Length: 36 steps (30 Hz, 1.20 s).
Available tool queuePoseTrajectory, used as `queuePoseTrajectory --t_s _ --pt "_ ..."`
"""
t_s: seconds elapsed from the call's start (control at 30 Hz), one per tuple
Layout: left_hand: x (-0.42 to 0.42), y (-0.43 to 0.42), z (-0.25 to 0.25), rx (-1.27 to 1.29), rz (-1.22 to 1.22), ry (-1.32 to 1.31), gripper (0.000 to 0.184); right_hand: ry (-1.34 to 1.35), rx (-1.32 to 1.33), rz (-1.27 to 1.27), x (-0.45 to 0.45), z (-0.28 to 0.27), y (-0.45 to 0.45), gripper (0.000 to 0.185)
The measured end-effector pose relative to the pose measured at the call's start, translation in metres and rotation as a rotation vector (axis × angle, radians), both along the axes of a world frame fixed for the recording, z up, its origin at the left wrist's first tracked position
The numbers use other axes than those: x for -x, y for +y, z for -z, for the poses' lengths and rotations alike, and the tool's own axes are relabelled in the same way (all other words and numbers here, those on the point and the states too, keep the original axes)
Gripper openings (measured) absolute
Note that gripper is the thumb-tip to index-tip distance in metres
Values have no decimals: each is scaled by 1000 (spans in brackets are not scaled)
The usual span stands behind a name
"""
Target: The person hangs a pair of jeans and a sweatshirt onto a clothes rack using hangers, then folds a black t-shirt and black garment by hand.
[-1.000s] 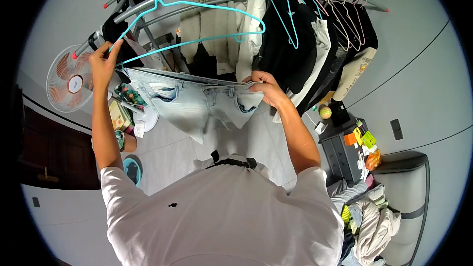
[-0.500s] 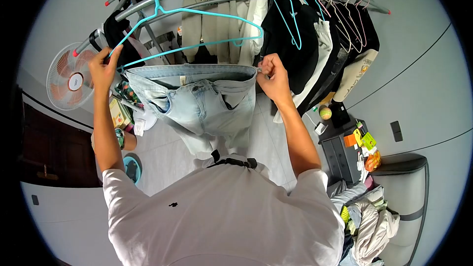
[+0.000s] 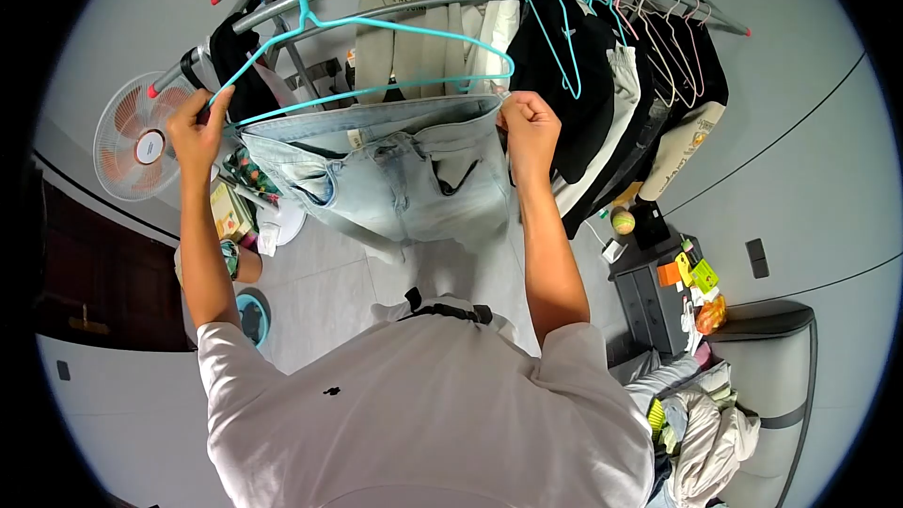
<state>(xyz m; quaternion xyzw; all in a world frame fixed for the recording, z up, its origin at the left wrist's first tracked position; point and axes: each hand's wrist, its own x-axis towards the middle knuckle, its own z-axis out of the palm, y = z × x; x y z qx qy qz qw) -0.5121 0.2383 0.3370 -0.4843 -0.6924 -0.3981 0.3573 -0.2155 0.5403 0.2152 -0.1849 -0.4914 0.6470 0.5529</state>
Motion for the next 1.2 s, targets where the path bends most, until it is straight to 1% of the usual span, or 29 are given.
queuePoseTrajectory --t_s 0.07,0.13,0.23,0.33,0.43,0.53,0.57,0.67,0.7,0.73,0.8,0.83,0.87,0.93,0.97,1.0,1.07,1.13,1.17,1.2 --pt "-3 -3 0 9 -6 41 37 -48 3 -42 -1 -7 -8 8" --pt "-3 -5 2 4 -6 51 37 -138 -65 -85 -4 -3 -5 12" --pt "-7 -8 3 -4 23 8 37 -243 -132 -140 -7 0 -4 18" --pt "-7 -12 3 27 42 -8 39 -202 -161 -177 -8 3 -4 18" --pt "-11 -13 2 31 61 -24 40 -228 -136 -157 -10 -6 -10 12" --pt "-15 -8 3 101 125 34 40 -362 -351 -288 -18 -2 -2 11" --pt "-16 -6 7 97 143 3 40 -271 -326 -387 -17 1 -3 13" --pt "-12 1 18 6 142 -209 39 -270 -292 -584 -28 16 12 12" --pt "-13 3 20 -33 150 -268 37 -233 -91 -599 -37 5 1 10" --pt "-13 5 21 -34 161 -283 37 -180 -119 -681 -45 17 16 7" --pt "-8 12 23 -43 180 -310 37 44 -127 -586 -60 19 28 10" --pt "-6 18 25 -43 212 -291 36 193 -126 -569 -68 7 25 17" --pt "-7 24 25 -29 243 -300 36 240 -79 -497 -80 -5 19 23" --pt "-12 42 25 9 299 -287 37 166 -201 -409 -96 -25 16 33" --pt "-16 52 24 35 348 -310 39 -15 -334 -331 -106 -25 21 34" --pt "-20 65 24 39 395 -319 41 -239 -423 -173 -113 -39 9 29" --pt "-28 91 29 68 447 -385 39 -637 -525 -120 -128 -66 -11 32" --pt "-23 124 43 30 546 -443 39 -537 -346 -167 -132 -66 -17 41" --pt "-18 137 53 129 458 -498 27 -473 -245 -124 -131 -64 -20 44" --pt "-24 151 58 14 417 -363 25 -399 -168 -54 -128 -63 -24 46"
